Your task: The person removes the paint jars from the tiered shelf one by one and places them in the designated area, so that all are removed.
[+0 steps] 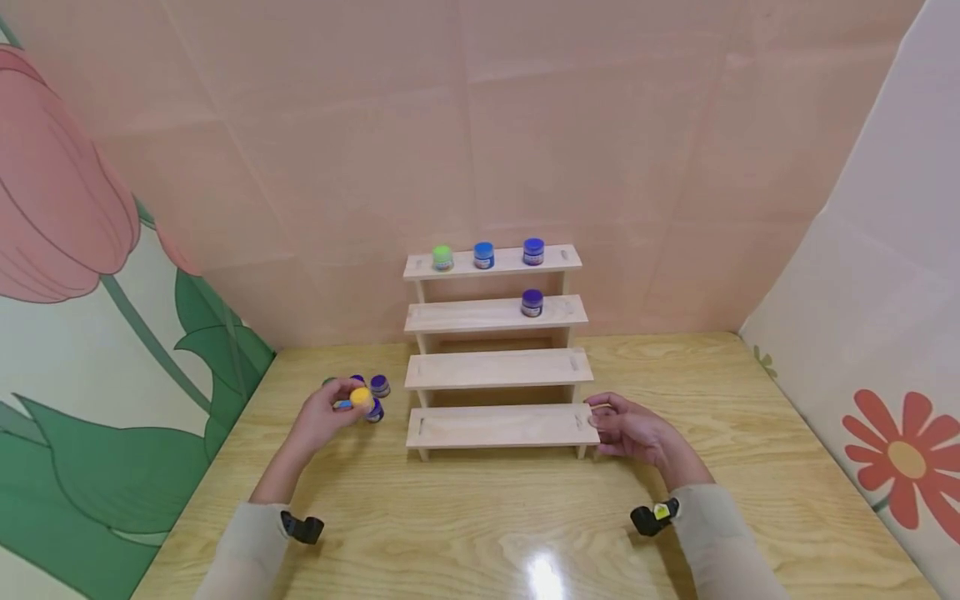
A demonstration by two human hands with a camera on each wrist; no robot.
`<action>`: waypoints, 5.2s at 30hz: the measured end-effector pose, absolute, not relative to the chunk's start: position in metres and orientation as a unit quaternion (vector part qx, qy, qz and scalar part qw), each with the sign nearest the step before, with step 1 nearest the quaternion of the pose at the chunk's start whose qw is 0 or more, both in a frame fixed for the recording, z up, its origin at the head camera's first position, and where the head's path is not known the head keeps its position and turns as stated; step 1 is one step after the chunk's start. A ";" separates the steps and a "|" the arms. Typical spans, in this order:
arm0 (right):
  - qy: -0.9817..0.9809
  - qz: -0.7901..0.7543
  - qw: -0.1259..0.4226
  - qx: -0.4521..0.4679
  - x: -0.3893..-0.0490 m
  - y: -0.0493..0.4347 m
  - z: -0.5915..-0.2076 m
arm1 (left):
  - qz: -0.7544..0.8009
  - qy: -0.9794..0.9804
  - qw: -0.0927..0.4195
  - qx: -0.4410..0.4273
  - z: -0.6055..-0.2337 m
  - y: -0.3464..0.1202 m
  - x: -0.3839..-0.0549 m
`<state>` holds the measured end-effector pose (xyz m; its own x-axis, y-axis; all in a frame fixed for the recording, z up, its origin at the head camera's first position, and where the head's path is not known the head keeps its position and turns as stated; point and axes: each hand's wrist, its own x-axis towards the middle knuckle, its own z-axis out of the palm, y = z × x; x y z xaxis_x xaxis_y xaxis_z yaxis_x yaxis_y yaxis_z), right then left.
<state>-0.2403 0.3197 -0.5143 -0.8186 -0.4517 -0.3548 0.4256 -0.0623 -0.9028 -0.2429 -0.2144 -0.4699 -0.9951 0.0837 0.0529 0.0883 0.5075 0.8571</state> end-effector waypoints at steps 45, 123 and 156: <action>0.604 -0.739 0.298 -0.025 -0.239 0.321 -0.516 | -0.430 -0.901 -0.044 -0.025 -0.519 -0.224 -0.236; 0.614 -0.733 0.293 -0.003 -0.236 0.318 -0.513 | -0.506 -0.828 -0.019 -0.243 -0.366 0.018 -0.344; 0.620 -0.729 0.290 0.004 -0.237 0.312 -0.511 | -0.449 -0.868 -0.048 -0.207 -0.364 0.046 -0.361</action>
<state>-0.2366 0.3120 -0.5115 -0.8323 -0.4170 -0.3652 0.4275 -0.0635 -0.9018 -0.3609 0.0462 -0.3644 -0.9100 0.4017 0.1030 0.3163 0.5117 0.7988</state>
